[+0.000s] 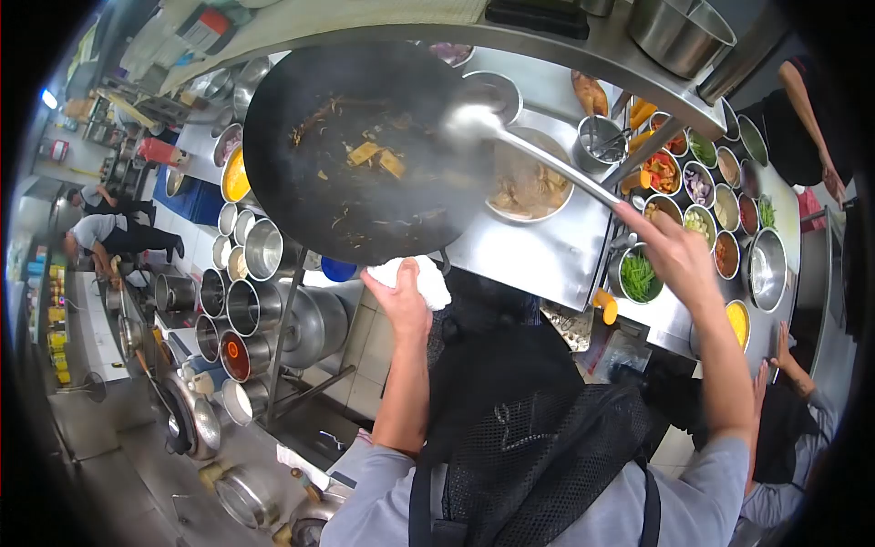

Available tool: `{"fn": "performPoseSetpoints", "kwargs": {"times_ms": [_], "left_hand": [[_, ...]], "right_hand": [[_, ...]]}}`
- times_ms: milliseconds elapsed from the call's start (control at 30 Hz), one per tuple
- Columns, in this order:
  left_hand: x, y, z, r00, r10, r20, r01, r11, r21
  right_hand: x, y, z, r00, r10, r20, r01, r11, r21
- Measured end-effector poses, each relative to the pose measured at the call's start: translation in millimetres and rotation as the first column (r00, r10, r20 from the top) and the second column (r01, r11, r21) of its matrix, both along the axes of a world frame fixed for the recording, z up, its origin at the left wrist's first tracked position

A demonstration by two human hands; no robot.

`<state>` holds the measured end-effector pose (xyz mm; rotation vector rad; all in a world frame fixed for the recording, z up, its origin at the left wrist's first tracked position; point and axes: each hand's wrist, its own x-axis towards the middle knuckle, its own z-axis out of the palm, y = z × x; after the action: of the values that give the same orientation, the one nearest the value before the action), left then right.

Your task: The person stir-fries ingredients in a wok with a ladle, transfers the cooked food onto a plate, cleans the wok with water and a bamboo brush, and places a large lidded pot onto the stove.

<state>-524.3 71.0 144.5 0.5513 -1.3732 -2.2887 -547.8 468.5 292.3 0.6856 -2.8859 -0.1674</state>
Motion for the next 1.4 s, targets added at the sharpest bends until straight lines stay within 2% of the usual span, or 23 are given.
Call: {"fn": "performPoseSetpoints", "kwargs": {"times_ms": [100,167,233,300,333,400,433,533,667,733,767,867,900,967,1000,1100,1167,1233,1300,1367,1400], "left_hand": [[4,6,3,0.999,0.032,-0.041,-0.033,0.999,-0.024],[7,10,7,0.998,0.045,-0.040,-0.047,0.998,-0.041],[11,11,14,0.999,0.029,-0.035,-0.030,0.999,-0.029],[11,8,17,0.999,0.014,-0.033,-0.015,1.000,-0.012],[10,7,16,0.999,0.022,-0.032,-0.022,1.000,0.003],[6,4,17,0.999,0.031,-0.027,-0.030,0.999,0.026],[4,2,20,0.999,0.023,-0.028,-0.023,0.999,0.030],[5,-7,10,1.000,0.002,0.001,-0.002,0.999,0.036],[2,-8,11,1.000,0.012,0.028,-0.012,1.000,0.013],[2,-10,8,1.000,0.006,0.027,-0.006,1.000,0.011],[3,-10,6,1.000,0.005,0.025,-0.005,1.000,0.009],[5,-5,21,1.000,0.011,0.019,-0.012,0.999,0.034],[5,-8,18,1.000,0.022,0.017,-0.023,0.999,0.038],[7,-15,14,1.000,-0.014,-0.019,0.015,0.998,0.056],[8,-14,14,1.000,-0.002,-0.022,0.003,0.998,0.058],[1,-8,15,0.999,0.041,-0.029,-0.040,0.999,0.037],[4,-12,20,1.000,0.020,-0.016,-0.019,0.999,0.048],[5,-13,26,1.000,0.014,-0.015,-0.013,0.998,0.064],[4,-12,27,1.000,0.011,-0.022,-0.010,0.996,0.085],[2,-12,23,0.999,0.053,-0.014,-0.052,0.997,0.058],[5,-12,23,0.998,0.055,-0.014,-0.054,0.997,0.058]], "right_hand": [[-48,-74,-42,0.993,0.116,0.035,-0.100,0.945,-0.310],[-70,-124,-59,0.980,0.183,0.077,-0.134,0.896,-0.424],[-72,-131,-68,0.972,0.217,0.086,-0.151,0.866,-0.476],[-63,-110,-62,0.966,0.205,0.156,-0.141,0.927,-0.346],[-52,-87,-56,0.974,0.163,0.156,-0.130,0.971,-0.200],[-29,-33,-45,0.984,0.153,0.090,-0.150,0.988,-0.043],[-20,-7,-40,0.985,0.163,0.048,-0.161,0.986,-0.027],[7,32,10,0.998,0.053,0.027,-0.056,0.992,0.117],[19,39,51,1.000,0.002,0.022,-0.005,0.991,0.136],[20,20,56,1.000,0.005,0.023,-0.003,0.998,-0.064],[21,8,54,1.000,0.011,0.028,-0.009,0.998,-0.061],[23,-18,16,0.991,0.087,0.102,-0.036,0.905,-0.425],[27,-15,-8,0.968,0.092,0.233,0.041,0.860,-0.509],[30,-17,-22,0.913,0.103,0.394,0.138,0.831,-0.539],[29,-20,-18,0.834,0.054,0.549,0.264,0.835,-0.484],[31,-41,-9,0.859,0.115,0.499,0.215,0.803,-0.556],[36,-47,-1,0.841,0.124,0.527,0.241,0.786,-0.570],[48,-44,-9,0.793,0.032,0.608,0.360,0.781,-0.511],[47,-36,-21,0.787,0.047,0.615,0.340,0.799,-0.496],[41,-36,-26,0.833,0.147,0.533,0.225,0.790,-0.570],[33,-42,-24,0.838,0.127,0.531,0.230,0.800,-0.554]]}}
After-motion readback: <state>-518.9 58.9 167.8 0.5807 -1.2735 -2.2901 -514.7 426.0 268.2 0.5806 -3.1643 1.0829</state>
